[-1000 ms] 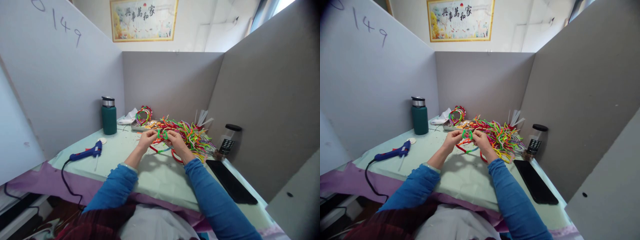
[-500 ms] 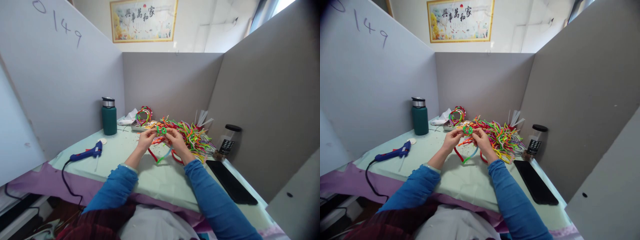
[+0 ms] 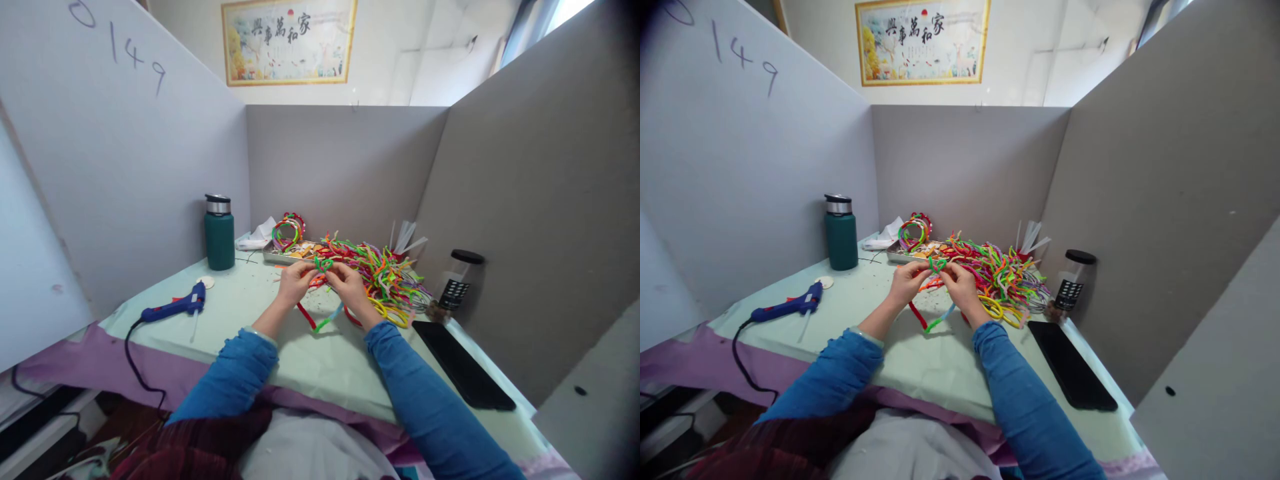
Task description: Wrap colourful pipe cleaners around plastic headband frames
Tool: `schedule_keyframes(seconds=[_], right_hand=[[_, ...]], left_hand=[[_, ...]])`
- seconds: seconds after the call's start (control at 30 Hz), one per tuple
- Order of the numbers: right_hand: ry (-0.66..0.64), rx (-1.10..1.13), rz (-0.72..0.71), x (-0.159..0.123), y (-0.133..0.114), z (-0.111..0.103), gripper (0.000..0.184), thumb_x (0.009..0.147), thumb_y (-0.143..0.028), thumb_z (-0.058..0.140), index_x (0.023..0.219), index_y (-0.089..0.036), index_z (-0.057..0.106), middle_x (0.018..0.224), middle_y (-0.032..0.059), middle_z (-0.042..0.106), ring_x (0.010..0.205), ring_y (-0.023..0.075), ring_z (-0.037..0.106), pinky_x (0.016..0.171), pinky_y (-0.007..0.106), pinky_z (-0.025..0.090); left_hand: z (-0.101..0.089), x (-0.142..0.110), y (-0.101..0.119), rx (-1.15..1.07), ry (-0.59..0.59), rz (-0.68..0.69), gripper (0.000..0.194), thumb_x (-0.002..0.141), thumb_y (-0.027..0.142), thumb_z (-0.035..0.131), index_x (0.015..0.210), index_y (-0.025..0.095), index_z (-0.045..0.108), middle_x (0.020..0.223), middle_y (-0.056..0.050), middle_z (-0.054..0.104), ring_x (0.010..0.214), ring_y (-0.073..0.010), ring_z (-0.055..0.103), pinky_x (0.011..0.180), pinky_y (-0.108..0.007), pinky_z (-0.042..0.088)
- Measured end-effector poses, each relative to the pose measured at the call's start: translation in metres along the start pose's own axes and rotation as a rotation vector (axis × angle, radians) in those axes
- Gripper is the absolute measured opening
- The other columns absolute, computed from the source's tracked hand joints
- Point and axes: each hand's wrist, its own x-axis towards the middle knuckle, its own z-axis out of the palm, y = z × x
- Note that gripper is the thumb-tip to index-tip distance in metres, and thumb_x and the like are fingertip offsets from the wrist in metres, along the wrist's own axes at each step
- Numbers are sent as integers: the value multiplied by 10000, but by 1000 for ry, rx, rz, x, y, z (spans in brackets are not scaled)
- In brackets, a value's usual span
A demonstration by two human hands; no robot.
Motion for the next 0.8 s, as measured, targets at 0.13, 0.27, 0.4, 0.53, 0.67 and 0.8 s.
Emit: schedule_keyframes(seconds=[0.13,0.27,0.4,0.53,0.67,0.8], right_hand=[[-10,-79,-14,0,1,0,188,806,-347,541,794,-181,626,710,6,601,621,145,506,587,255,395],[-8,-88,-3,0,1,0,200,802,-359,539,795,-179,627,703,6,596,617,145,494,578,253,376],[8,-78,4,0,-1,0,213,773,-402,590,773,-189,596,676,-3,578,598,144,470,563,252,366],[58,-146,-6,-1,-3,1,197,787,-373,582,713,-191,565,655,-4,556,593,142,462,569,256,357],[67,-217,-60,-2,-2,3,179,817,-331,547,714,-186,565,683,7,568,614,143,473,588,256,353],[75,-274,-82,-2,3,5,171,822,-319,541,731,-179,575,692,8,574,613,141,476,587,253,347]], left_hand=[[0,-1,0,70,3,16,58,705,211,681,739,200,727,756,-53,689,712,-173,601,708,-293,450],[1,-1,0,73,-12,-19,57,709,212,674,739,189,717,772,-56,695,721,-175,606,717,-293,450],[1,-1,1,68,-34,-27,110,715,230,670,802,184,717,826,-62,704,756,-180,614,723,-292,453],[1,-1,0,71,-41,-7,128,687,228,695,804,182,717,845,-65,705,781,-183,618,727,-287,453],[1,0,-6,64,-62,-34,126,714,262,667,783,167,712,824,-70,704,753,-177,616,703,-282,458],[2,0,-12,46,-95,-91,173,715,316,667,793,167,712,805,-51,701,735,-164,607,680,-261,463]])
